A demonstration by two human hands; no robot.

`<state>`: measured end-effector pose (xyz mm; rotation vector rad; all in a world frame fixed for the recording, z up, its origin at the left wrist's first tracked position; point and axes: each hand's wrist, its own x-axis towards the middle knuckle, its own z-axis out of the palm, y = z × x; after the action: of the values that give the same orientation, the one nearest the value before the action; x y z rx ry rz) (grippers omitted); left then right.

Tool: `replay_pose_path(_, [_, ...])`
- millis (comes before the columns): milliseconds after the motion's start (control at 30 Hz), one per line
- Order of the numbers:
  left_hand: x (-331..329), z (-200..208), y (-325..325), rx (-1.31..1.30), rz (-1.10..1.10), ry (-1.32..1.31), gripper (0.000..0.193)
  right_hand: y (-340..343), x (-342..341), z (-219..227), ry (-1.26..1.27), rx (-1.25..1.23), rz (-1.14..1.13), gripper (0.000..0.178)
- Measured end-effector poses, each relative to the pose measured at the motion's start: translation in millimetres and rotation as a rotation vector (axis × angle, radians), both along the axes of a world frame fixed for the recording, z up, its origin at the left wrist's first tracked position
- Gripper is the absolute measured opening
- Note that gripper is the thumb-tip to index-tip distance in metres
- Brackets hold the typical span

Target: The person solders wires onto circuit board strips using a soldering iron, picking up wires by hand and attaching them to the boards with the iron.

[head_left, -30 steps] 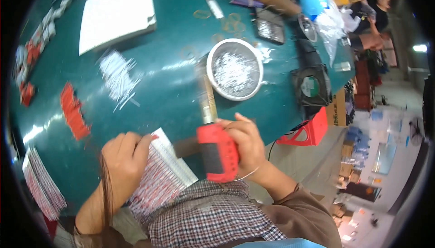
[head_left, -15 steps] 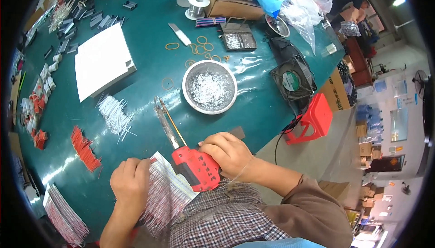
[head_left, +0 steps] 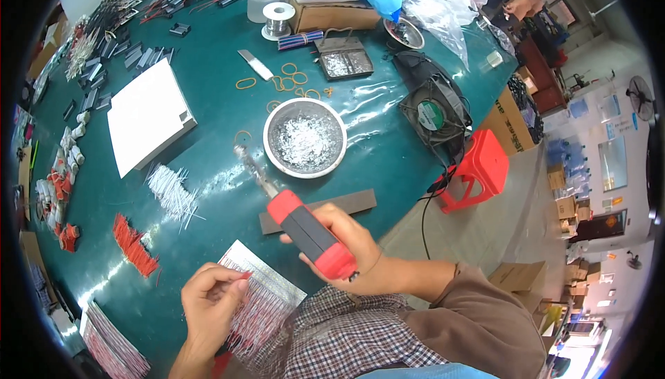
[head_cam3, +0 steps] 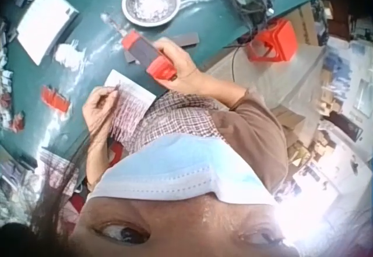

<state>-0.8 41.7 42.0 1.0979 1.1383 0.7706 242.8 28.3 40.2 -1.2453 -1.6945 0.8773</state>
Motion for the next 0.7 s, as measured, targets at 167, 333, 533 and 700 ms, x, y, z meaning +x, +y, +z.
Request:
replay_pose_path(167, [15, 1, 0, -0.340, -0.008, -0.099, 0.009, -18, -24, -12, 0.275, 0.005, 0.084, 0.060])
replay_pose_path(333, [21, -11, -3, -0.399, 0.032, -0.287, 0.012, -23, -31, -11, 0.287, 0.015, 0.172, 0.061])
replay_pose_path(533, [26, -10, -6, -0.421, 0.071, -0.268, 0.012, -21, -31, -10, 0.253, 0.066, 0.144, 0.061])
replay_pose_path(700, [28, -5, -7, -0.423, 0.112, -0.247, 0.010, -21, -33, -13, 0.263, 0.098, 0.108, 0.058])
